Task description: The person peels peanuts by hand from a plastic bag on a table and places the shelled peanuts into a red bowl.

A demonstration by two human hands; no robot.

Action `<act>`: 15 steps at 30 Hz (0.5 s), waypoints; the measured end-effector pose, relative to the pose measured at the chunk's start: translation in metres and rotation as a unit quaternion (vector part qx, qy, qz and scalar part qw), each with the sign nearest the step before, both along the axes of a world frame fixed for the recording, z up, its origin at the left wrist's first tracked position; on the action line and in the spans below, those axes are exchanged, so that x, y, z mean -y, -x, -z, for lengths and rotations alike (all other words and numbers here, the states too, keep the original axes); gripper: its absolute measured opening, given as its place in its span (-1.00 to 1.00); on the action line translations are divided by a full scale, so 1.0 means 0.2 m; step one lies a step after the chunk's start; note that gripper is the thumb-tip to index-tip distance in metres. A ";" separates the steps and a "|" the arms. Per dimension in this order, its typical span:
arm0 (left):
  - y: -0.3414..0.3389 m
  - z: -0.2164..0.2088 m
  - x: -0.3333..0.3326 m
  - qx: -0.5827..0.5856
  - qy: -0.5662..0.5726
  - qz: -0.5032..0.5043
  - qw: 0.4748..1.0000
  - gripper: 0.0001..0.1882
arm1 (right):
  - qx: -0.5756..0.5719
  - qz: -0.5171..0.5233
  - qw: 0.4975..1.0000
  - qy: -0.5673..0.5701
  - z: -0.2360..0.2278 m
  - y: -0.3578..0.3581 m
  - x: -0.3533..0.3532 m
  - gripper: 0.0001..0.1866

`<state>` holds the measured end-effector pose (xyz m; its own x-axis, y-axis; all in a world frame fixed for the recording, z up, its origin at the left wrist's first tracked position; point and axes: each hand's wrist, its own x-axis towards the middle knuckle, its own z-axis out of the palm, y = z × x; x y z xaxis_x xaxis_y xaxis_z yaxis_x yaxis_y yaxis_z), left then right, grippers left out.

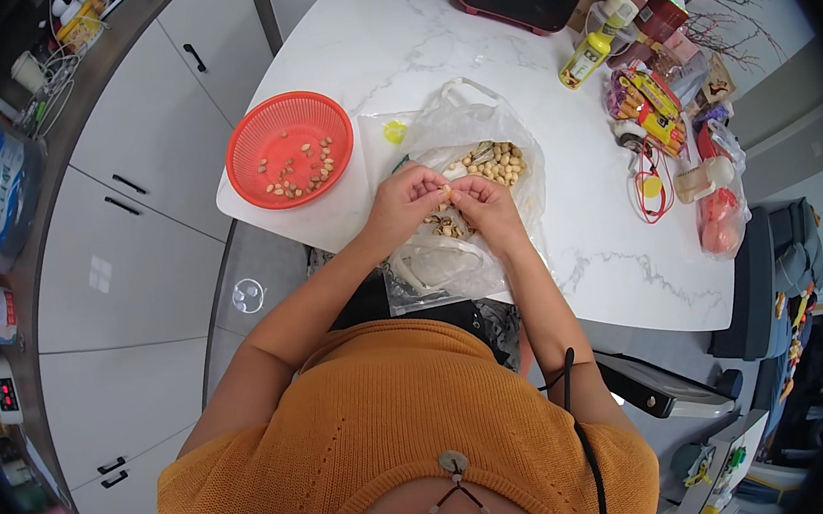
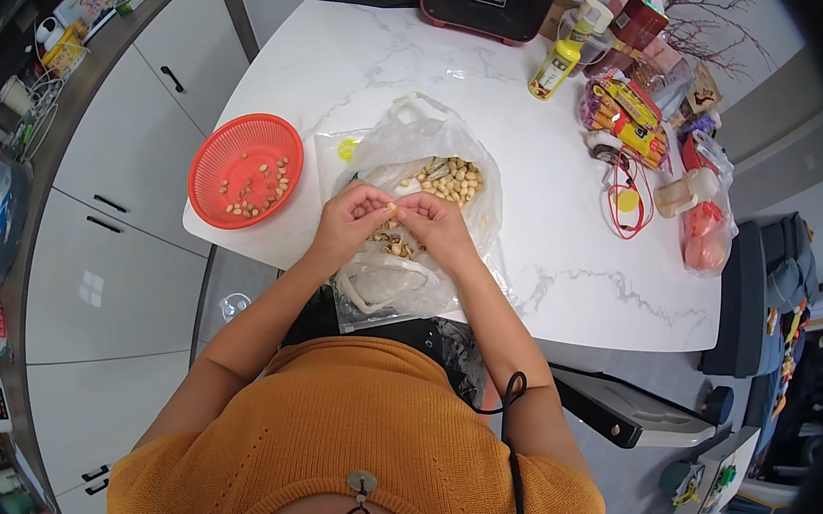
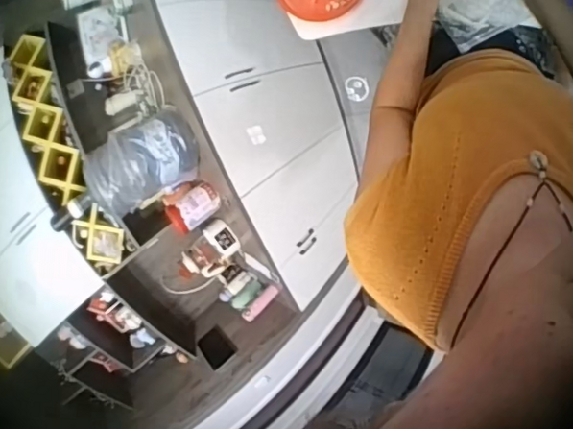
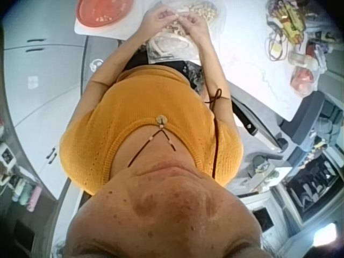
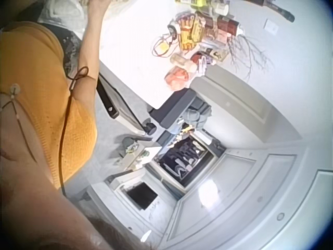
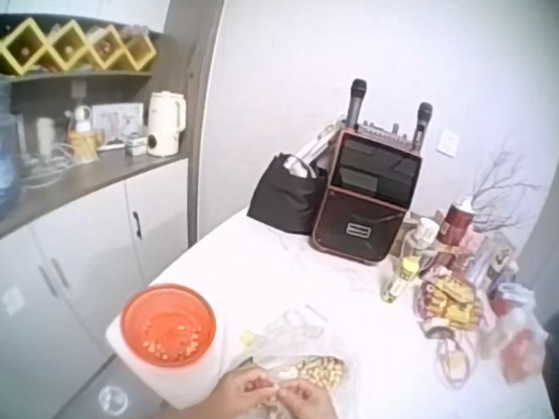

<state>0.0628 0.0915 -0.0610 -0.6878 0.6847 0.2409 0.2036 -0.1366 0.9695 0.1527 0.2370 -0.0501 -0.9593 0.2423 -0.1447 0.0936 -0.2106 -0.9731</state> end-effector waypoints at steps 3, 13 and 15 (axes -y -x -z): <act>-0.01 -0.04 0.00 -0.028 0.005 -0.006 1.000 -0.87 | 0.008 -0.004 1.000 0.015 -0.01 0.00 0.00 -0.88; 0.00 0.03 0.00 0.022 -0.008 -0.009 1.000 -0.90 | 0.007 0.006 0.999 0.036 -0.01 0.00 -0.01 -0.90; -0.01 0.03 0.00 0.024 0.010 -0.012 1.000 -0.91 | -0.002 0.016 0.999 0.036 -0.02 0.00 0.00 -0.91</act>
